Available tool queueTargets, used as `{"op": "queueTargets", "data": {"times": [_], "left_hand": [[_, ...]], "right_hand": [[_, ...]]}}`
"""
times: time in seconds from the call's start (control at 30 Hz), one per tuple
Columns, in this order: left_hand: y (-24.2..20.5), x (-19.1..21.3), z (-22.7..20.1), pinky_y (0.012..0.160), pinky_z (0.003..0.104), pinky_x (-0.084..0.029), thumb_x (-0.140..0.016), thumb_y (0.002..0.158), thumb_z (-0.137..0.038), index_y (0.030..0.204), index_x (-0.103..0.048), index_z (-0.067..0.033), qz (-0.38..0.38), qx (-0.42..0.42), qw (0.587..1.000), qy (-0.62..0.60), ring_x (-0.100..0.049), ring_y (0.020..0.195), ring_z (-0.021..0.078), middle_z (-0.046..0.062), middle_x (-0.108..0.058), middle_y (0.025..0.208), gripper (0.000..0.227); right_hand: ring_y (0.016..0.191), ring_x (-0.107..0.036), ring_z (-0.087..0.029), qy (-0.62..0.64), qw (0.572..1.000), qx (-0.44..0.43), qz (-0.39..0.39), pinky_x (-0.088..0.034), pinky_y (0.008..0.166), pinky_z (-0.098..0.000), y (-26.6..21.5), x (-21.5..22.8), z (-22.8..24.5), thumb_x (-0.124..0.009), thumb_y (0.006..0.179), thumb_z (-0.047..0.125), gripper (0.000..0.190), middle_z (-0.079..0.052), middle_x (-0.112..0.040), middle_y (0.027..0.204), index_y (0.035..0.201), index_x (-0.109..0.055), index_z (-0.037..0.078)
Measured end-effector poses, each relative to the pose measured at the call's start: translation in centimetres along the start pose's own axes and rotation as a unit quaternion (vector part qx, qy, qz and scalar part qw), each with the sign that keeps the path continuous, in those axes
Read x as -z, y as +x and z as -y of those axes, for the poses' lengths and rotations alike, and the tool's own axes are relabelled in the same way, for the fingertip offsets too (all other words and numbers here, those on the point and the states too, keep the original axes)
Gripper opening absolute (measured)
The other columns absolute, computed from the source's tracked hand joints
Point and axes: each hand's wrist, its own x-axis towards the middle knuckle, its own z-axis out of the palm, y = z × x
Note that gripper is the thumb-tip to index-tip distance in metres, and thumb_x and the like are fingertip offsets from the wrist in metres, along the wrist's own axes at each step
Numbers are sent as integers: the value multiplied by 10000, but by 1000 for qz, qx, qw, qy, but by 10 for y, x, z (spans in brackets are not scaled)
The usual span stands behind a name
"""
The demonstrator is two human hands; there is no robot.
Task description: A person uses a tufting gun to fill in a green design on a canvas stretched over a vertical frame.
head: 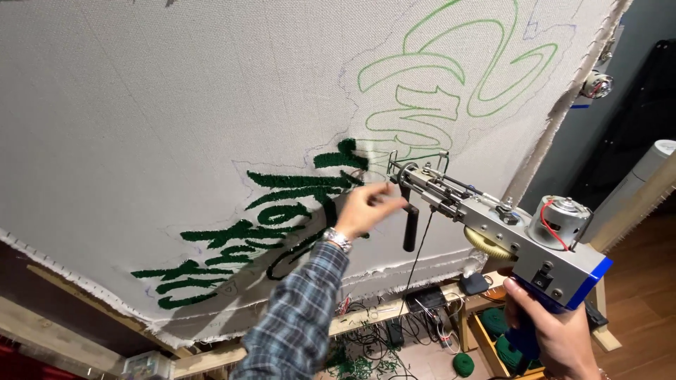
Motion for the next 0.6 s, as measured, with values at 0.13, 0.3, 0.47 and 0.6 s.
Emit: {"op": "queueTargets", "data": {"times": [0.13, 0.3, 0.47, 0.6], "left_hand": [[42, 33, 36, 736, 287, -639, -818, 863, -325, 1144, -743, -80, -291, -214, 926, 114, -694, 827, 162, 75, -733, 977, 381], [76, 41, 58, 758, 349, -609, -819, 884, -248, 1027, -768, -74, -365, -258, 871, 205, -725, 830, 194, 59, -760, 915, 231], [78, 34, 47, 716, 419, -559, -697, 932, -338, 992, -803, -138, -401, -164, 879, 198, -724, 824, 251, 42, -788, 893, 233], [80, 37, 47, 720, 457, -538, -641, 955, -317, 968, -766, -182, -395, -138, 884, 208, -713, 856, 282, 29, -775, 915, 184]], "right_hand": [[414, -447, -252, 0, 1000, 0, -5, -400, 392, -372, 1, 3, -1, -702, 935, 19, 157, -140, -504, 559, 925, -552, -26], [423, -498, -276, 6, 1000, -28, -1, -448, 387, -400, 3, 3, -5, -730, 925, 49, 188, -151, -551, 587, 974, -559, -13], [395, -445, -253, 6, 1000, 4, 9, -420, 387, -378, 3, -3, -2, -691, 933, 2, 159, -140, -498, 526, 907, -537, -23], [414, -474, -263, 13, 1000, -17, 3, -422, 395, -389, 3, 1, -9, -715, 920, 0, 153, -147, -531, 568, 926, -564, -25]]}}
